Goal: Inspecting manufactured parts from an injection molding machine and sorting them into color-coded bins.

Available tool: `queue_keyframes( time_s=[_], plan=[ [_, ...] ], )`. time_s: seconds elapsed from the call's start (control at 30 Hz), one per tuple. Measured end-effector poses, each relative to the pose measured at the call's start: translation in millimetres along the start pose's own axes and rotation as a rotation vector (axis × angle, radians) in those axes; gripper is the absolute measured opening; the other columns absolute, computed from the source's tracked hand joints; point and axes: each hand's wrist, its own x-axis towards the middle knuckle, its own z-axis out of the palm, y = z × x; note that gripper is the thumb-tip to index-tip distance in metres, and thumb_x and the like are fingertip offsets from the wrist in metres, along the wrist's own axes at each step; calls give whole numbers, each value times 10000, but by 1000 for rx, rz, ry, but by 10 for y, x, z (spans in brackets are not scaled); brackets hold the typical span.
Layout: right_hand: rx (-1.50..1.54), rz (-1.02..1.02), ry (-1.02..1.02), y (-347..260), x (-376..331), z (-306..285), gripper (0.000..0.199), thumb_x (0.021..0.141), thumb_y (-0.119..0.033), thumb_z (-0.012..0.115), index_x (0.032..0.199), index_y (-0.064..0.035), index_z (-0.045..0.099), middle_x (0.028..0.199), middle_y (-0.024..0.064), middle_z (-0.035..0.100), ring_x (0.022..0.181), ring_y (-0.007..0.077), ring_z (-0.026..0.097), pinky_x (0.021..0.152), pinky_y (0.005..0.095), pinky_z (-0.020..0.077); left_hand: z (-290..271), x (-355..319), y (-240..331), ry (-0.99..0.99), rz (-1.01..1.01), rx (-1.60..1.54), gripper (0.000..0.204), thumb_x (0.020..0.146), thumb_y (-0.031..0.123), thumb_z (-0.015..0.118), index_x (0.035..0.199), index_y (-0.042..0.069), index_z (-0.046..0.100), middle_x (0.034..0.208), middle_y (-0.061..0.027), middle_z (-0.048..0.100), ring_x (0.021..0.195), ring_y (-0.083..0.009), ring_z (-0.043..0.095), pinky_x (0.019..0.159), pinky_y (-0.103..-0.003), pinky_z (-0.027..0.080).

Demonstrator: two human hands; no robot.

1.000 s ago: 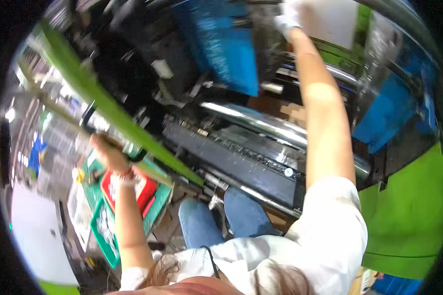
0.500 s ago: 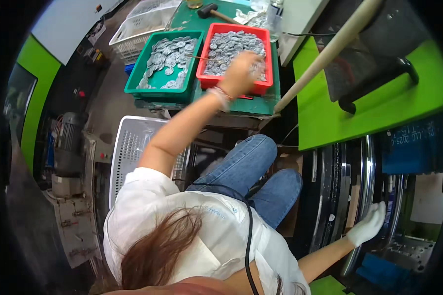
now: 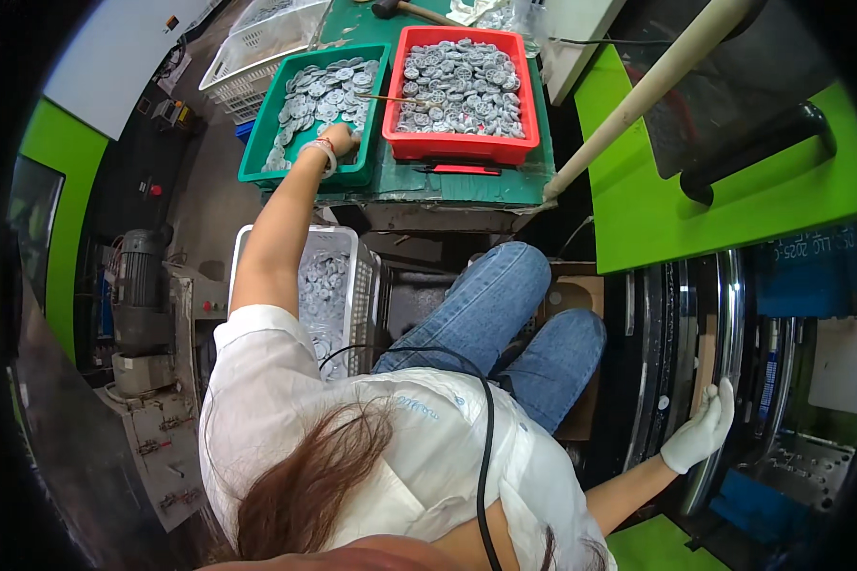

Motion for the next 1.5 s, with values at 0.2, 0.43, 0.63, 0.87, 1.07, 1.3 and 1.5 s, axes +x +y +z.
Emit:
queue_keyframes(
  time_s=[0.2,0.43,0.63,0.87,1.07,1.3,1.5],
  plan=[
    [-86,-44,-50,-9,-1,-51,290,973,-51,430,1206,79,541,1190,142,570,1013,184,578,928,277,479,-15,-96,-220,102,-107,-358,213,762,250,682,799,41,698,764,-86,684,689,-160,630,650,-315,497],
    [-55,-47,24,46,-82,-184,275,969,-42,433,1185,78,554,1187,140,576,1024,180,577,926,282,481,-357,-372,-13,555,-123,-963,207,806,212,667,885,22,678,799,-88,694,720,-152,656,628,-285,532],
    [-119,-2,-58,-321,-138,370,246,913,-16,473,1100,80,601,1151,150,604,1059,211,583,932,293,467,-352,-1732,1745,73,504,-1650,241,925,153,568,1119,18,517,929,-65,613,795,-220,665,596,-299,557],
    [164,-82,-691,-732,-274,1131,343,899,-120,610,1202,30,552,1050,100,656,953,159,615,843,265,483,263,-3007,3476,-486,681,-1217,291,914,112,605,1167,-25,556,1007,-92,650,833,-165,654,677,-269,558],
    [250,209,-456,-754,-222,998,189,917,-133,583,1042,9,594,824,38,621,675,76,566,586,198,446,556,-3237,3871,-583,632,-1329,258,940,115,558,1163,-12,546,1057,-117,640,847,-188,664,680,-278,574],
    [521,311,-367,-598,-204,791,182,927,-143,570,1016,14,590,758,26,600,620,57,531,536,183,413,710,-3260,4101,-1178,154,-1801,266,952,233,447,1105,36,541,939,-86,593,864,-189,624,713,-328,580],
    [522,302,-316,-632,-225,755,168,921,-138,581,1012,2,593,735,24,596,609,60,528,541,185,412,761,-3458,4218,-849,571,-1427,206,932,209,587,1043,36,569,734,10,494,563,-62,448,521,-248,506]
  ],
)
